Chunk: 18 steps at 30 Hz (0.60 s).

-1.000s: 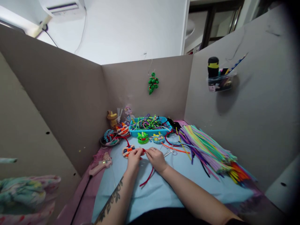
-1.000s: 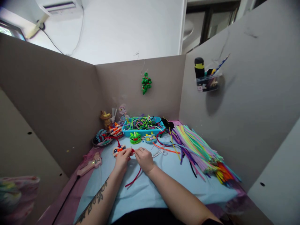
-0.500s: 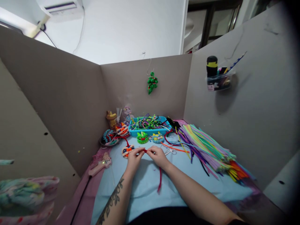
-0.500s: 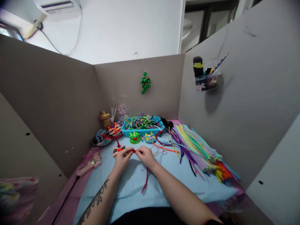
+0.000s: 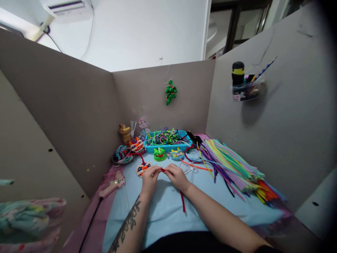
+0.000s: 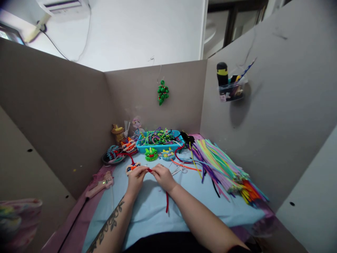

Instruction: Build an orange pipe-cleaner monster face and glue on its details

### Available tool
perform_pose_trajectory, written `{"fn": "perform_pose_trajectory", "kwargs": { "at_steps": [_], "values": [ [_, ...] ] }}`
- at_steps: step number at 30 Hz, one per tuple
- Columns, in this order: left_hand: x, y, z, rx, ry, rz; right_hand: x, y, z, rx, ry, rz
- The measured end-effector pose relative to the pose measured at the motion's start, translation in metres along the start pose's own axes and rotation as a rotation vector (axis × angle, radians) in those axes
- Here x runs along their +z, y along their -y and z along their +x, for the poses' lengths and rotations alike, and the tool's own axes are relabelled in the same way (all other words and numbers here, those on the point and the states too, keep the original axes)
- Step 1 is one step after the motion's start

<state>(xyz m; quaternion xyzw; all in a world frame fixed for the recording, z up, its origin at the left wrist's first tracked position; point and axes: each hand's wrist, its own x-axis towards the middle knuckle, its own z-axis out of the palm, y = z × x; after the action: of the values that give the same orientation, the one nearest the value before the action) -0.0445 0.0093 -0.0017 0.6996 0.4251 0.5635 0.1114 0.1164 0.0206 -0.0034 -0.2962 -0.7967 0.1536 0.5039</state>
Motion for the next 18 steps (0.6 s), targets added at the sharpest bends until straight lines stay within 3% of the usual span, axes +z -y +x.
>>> {"fn": "perform_pose_trajectory", "kwargs": {
  "at_steps": [6,14,18],
  "values": [
    [-0.0001,-0.0021,0.0016,-0.121,0.005,-0.101,-0.0004,0.002,-0.0008,-0.124,-0.014,-0.157],
    [0.006,-0.0014,0.0008,-0.411,0.027,-0.275,0.002,0.0021,-0.0011,-0.119,-0.057,-0.191],
    [0.0058,-0.0042,0.0017,-0.385,0.059,-0.288,0.0032,0.002,-0.0012,-0.1,-0.041,-0.165]
  ]
}}
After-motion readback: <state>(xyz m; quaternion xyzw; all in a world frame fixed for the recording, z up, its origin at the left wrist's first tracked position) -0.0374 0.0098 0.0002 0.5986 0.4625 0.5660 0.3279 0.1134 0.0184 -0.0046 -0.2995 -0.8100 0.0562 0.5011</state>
